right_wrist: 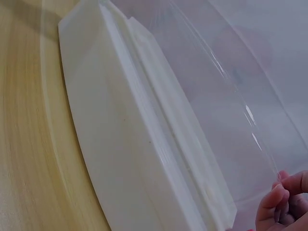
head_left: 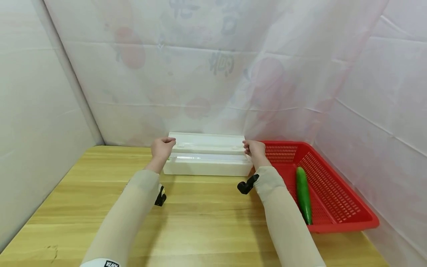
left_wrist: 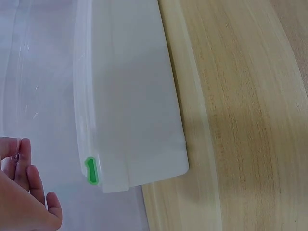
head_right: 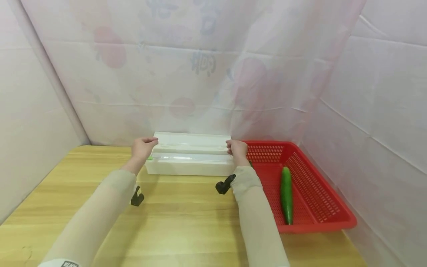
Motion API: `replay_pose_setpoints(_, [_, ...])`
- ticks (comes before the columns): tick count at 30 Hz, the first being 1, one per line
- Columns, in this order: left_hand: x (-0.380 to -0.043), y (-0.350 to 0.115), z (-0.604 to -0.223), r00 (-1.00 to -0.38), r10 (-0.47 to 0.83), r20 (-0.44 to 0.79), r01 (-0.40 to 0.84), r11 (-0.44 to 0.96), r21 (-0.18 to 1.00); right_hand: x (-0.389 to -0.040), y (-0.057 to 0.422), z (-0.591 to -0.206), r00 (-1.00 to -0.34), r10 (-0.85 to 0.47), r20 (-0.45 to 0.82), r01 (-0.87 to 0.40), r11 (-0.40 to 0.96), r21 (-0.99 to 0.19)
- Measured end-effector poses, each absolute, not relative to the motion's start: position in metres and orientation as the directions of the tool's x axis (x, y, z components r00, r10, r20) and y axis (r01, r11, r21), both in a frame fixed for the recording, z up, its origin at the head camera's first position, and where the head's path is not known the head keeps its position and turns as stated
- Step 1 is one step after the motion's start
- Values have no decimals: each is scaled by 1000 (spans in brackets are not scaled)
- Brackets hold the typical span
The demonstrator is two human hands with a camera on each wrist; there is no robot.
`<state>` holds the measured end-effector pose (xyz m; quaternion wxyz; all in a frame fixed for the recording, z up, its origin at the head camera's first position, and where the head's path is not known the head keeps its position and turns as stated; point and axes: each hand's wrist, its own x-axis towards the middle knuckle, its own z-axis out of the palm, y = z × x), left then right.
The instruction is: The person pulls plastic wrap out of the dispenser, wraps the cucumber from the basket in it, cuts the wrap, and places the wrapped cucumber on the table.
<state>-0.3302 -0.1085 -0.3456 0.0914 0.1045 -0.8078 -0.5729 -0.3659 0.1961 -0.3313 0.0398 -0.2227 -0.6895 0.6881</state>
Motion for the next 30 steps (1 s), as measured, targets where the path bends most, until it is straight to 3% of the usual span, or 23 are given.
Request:
replay_pose_setpoints(12, [-332,-109,-338,-963,-262,57,-21,287,958,-369,198,-326,-899,361,-247,214,-130,-968])
replay_pose_setpoints(19, [-330,-113,-333,-961,-270,50,-11,220,975,-368,196,-318,-901,349,-257,242,-85,-966])
replay_pose_setpoints(30, [-326,-112,-323,-964,-262,54,2,196,981,-354,197,-306,-934,298,-198,175,-103,-979])
